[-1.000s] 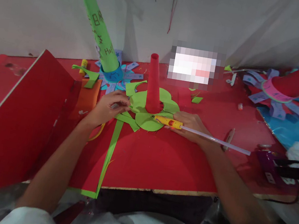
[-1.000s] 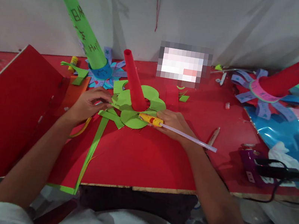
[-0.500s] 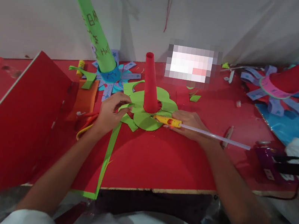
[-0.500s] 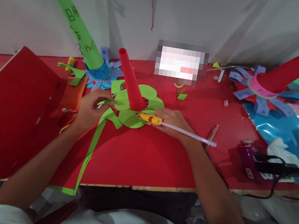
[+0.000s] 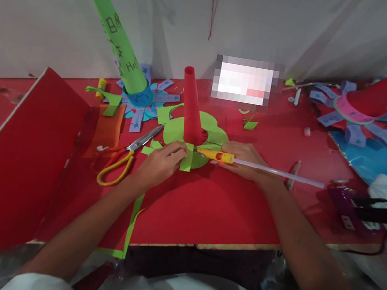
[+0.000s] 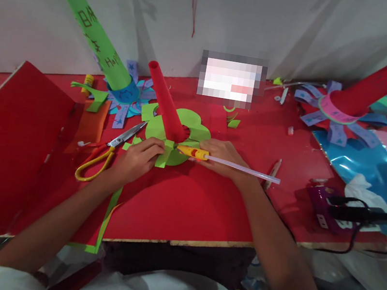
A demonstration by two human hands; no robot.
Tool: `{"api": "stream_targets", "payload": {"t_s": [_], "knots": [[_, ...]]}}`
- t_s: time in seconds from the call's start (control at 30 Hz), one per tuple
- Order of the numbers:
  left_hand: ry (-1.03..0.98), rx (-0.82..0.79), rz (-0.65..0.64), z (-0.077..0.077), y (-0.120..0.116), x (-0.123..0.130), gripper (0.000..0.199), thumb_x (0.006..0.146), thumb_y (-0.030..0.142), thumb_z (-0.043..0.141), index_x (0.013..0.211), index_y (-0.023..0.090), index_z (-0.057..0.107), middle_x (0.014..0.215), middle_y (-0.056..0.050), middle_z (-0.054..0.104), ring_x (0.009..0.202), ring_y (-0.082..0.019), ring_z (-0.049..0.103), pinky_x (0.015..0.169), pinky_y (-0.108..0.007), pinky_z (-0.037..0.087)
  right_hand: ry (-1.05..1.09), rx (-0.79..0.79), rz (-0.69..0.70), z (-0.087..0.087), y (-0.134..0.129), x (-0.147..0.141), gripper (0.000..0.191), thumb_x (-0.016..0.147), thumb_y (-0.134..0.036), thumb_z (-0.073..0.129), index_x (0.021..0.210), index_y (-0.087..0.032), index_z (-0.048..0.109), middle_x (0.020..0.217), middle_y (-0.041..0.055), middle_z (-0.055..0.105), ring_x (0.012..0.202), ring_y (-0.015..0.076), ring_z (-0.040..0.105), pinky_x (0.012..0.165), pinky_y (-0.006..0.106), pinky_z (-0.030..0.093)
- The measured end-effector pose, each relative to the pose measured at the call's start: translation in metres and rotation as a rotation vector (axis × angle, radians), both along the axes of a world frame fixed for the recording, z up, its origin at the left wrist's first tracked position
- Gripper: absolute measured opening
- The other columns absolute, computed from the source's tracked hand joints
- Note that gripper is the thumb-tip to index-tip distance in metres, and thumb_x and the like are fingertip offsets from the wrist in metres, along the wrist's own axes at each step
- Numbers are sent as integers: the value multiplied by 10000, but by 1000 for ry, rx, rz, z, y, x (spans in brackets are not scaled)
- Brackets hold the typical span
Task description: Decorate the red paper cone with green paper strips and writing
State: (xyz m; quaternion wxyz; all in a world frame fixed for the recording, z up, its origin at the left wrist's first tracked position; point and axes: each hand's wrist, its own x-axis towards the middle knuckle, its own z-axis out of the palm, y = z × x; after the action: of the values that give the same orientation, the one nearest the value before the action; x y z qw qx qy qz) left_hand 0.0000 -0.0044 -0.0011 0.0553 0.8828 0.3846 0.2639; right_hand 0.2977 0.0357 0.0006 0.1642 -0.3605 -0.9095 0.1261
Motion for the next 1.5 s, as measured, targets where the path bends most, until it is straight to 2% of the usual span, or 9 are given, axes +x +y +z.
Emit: {"api": "stream_targets", "payload": {"t_s": [0.23,0.37,0.53,0.7,0.9,1.13,1.3,1.5], "knots": [[51,14,-34,-6,-4,8,231,993,58,438,1001,189,628,1117,-100,700,1021,-199,677,812,-306,540,-7,-14,-7,3,0,-2,534,1025,-677,421,819,-205,563,810,51,639,751,185,564,650,311,336],[107,56,-61,-5,-3,10,247,996,50,424,982,183,631,1079,-94,707,1009,-206,670,883,-335,539,-6,-20,-18,1,0,0,517,1015,-677,449,799,-217,542,800,43,627,745,187,564,637,316,325],[193,115,-61,-4,-2,10,230,980,39,439,974,165,631,1003,-78,719,933,-217,659,861,-353,536,35,-6,-43,1,2,8,485,1006,-666,485,802,-230,545,784,27,626,712,182,545,633,320,329],[248,128,-44,-5,-3,10,224,966,32,464,983,170,639,1020,-67,725,964,-220,659,896,-365,525,104,-21,-72,1,3,13,448,991,-630,541,807,-222,550,784,20,601,669,162,515,604,306,303],[276,141,-44,-5,-2,11,169,977,76,509,999,165,650,992,-61,724,950,-226,649,875,-375,520,67,44,-53,-5,-1,2,460,998,-652,518,814,-231,533,777,17,581,694,177,513,617,315,310],[290,137,-61,-4,-1,8,156,991,99,523,1018,164,663,1024,-65,734,982,-221,659,886,-369,503,-16,31,-30,-6,-2,-8,485,1023,-651,462,830,-214,548,800,41,608,725,187,538,630,323,298],[345,224,-108,1,-1,5,184,1003,116,523,1039,193,686,1101,-59,739,1003,-209,671,840,-359,480,-29,22,-40,-4,-2,-7,459,1028,-633,468,853,-218,557,839,53,630,744,196,549,630,330,296],[380,286,-135,6,-1,6,146,1000,128,554,994,189,686,1078,-42,749,929,-208,678,777,-348,476,-27,-8,-53,-6,-2,-5,409,1028,-578,511,869,-205,564,848,68,638,733,191,533,612,329,264]]}}
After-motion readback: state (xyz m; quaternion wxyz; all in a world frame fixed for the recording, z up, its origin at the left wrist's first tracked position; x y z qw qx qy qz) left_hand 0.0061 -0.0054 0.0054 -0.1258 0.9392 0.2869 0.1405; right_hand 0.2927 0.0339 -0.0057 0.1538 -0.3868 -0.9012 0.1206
